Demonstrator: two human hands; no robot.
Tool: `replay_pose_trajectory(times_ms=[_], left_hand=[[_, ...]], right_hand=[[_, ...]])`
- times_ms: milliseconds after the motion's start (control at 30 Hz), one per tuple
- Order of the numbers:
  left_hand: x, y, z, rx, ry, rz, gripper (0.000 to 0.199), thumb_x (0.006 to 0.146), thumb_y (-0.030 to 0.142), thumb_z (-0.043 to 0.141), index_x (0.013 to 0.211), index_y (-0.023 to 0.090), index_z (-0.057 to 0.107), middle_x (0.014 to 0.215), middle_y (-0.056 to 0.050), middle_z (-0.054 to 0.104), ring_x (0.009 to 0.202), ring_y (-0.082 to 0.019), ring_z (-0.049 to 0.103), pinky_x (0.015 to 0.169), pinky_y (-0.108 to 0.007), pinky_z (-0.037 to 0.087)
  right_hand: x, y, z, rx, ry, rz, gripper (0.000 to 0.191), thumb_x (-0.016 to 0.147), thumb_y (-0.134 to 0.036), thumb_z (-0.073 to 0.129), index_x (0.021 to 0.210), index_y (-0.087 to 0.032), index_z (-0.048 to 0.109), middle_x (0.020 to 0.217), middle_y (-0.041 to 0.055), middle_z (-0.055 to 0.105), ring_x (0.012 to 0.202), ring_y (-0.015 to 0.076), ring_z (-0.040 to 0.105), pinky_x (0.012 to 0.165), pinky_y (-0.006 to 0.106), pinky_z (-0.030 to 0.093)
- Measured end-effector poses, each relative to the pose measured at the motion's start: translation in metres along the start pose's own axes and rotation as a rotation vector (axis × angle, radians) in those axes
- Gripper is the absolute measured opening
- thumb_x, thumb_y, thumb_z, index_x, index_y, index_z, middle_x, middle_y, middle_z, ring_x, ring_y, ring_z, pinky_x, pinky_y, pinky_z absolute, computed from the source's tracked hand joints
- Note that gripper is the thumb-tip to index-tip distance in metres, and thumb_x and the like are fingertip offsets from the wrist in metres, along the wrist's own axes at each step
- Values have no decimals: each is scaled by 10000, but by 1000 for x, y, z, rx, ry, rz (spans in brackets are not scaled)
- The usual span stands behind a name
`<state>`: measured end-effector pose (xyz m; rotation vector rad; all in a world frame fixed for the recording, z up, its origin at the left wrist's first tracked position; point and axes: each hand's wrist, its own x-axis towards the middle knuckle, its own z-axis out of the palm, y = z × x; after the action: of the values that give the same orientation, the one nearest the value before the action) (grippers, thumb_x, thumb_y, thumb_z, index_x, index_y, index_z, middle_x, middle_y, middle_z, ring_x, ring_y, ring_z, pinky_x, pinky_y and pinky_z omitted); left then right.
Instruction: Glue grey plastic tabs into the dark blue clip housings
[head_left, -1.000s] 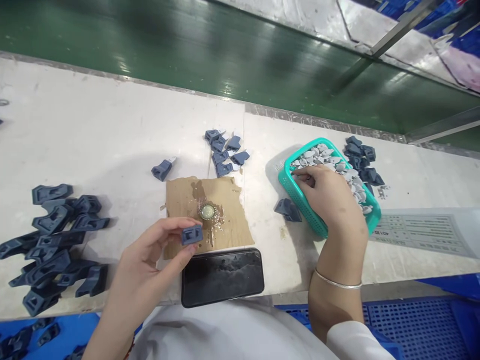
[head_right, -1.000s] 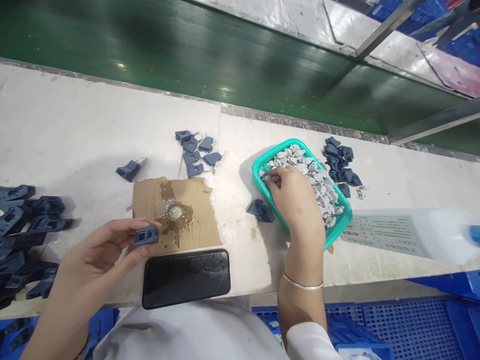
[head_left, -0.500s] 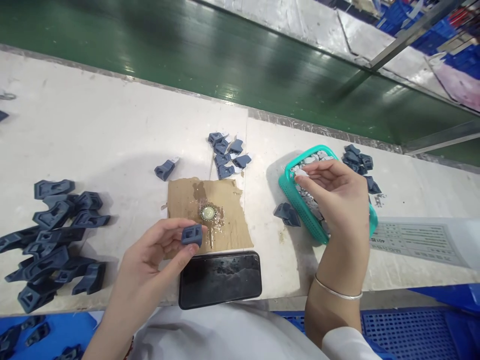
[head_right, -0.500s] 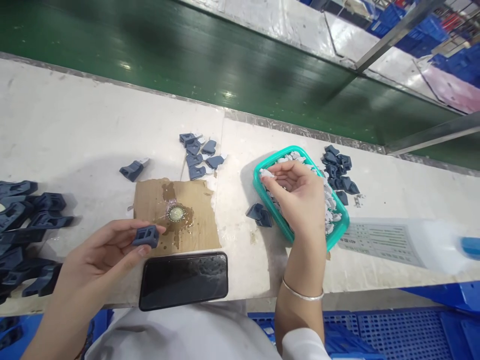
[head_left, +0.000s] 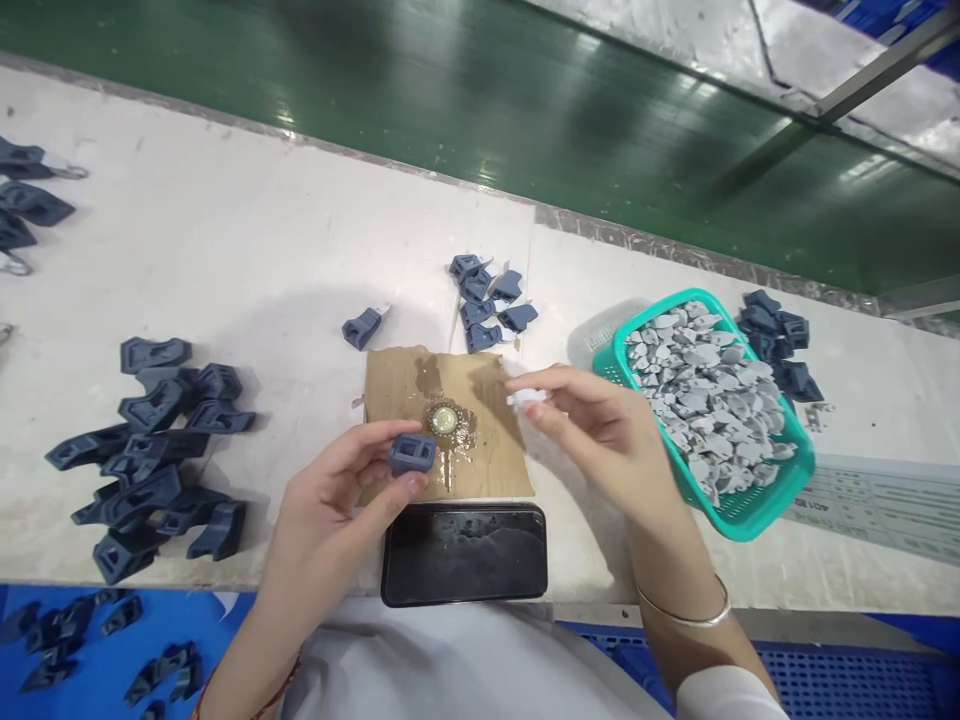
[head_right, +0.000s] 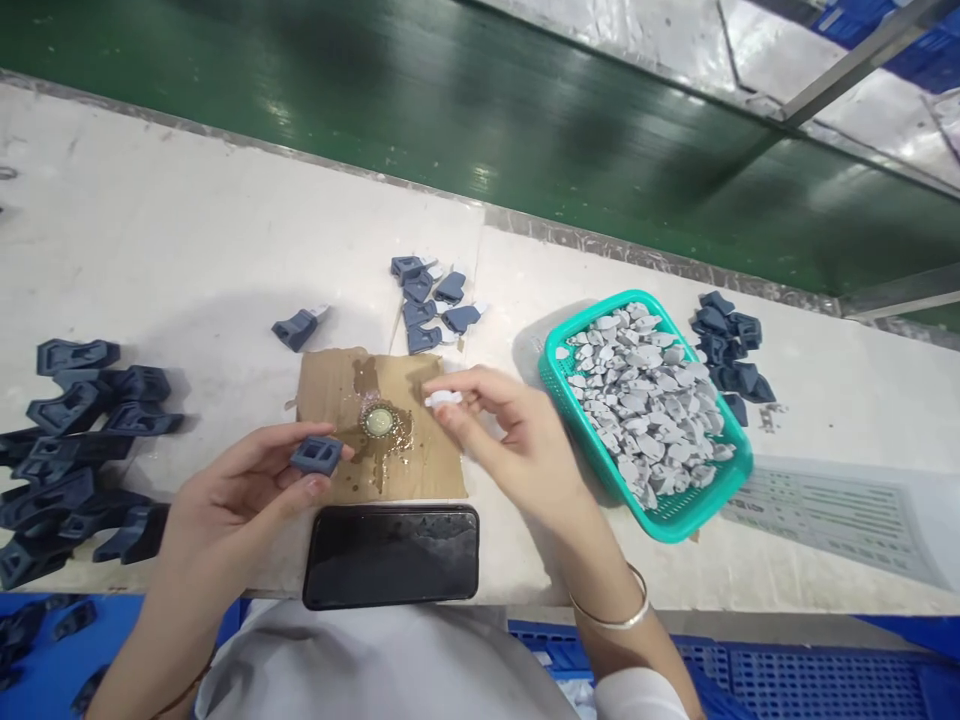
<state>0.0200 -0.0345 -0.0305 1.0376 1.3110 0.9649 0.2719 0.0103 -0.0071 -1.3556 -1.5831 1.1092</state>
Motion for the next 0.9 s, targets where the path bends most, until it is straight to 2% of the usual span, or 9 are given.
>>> replay_pose_trajectory(times_ms=[167,267,367,467,633,767,833,900], left_hand=[[-2,1,2,-2,0,102,165,921,244,789,1080,284,777,1031,-14,832,914,-177,801,832,-248,673],[-2,3,4,15,21,123,122,901,189,789,996,263,765,1035,-17,834,980,-196,804,897,-279,671],[-2,3,2,18,50,131,207,869,175,821,1049,269,781,1008,-15,836,995,-206,801,881,-283,666],[-1,3,-1,49,61,149,296,859,159,834,1115,305,801,1014,-1,843,961,-184,795,835,-252,656],[1,1,-3,-100,56,130,212,866,134,818,995,296,774,994,3,837,879,-178,810,737,-231,672],[1,-2,-3,-207,16,80,258,868,124,819,1061,287,769,956,1,814,836,-161,809,743,-221,687],[1,-3,-2,-220,0,90,337,870,110,813,1146,301,783,962,4,797,839,-142,803,767,-205,684],[1,-3,-2,-208,-8,117,338,872,83,796,1134,298,802,993,0,775,855,-126,794,776,-182,671]], right_hand=[[-1,7,24,-231,-110,-145,68,996,-219,697,1056,-190,711,941,25,776,750,130,676,714,257,557],[2,9,31,-300,-183,-278,60,1039,-205,639,1077,-182,679,1042,58,787,927,163,731,839,277,575],[6,9,35,-317,-209,-319,59,1059,-187,601,1092,-190,649,1063,65,781,1016,176,735,909,290,574],[8,8,36,-340,-201,-333,79,1065,-158,573,1110,-189,630,1082,72,771,1020,173,726,912,290,572],[9,11,39,-449,-215,-429,93,1075,-158,542,1109,-163,628,1008,93,754,945,201,704,868,326,581],[9,12,42,-538,-258,-486,124,1084,-163,510,1117,-148,629,987,112,749,926,228,701,838,356,594],[9,12,43,-562,-268,-510,137,1088,-159,496,1115,-142,629,968,113,745,905,230,697,820,359,597],[9,12,43,-560,-257,-523,137,1088,-159,496,1120,-142,628,962,110,744,891,227,693,810,357,598]])
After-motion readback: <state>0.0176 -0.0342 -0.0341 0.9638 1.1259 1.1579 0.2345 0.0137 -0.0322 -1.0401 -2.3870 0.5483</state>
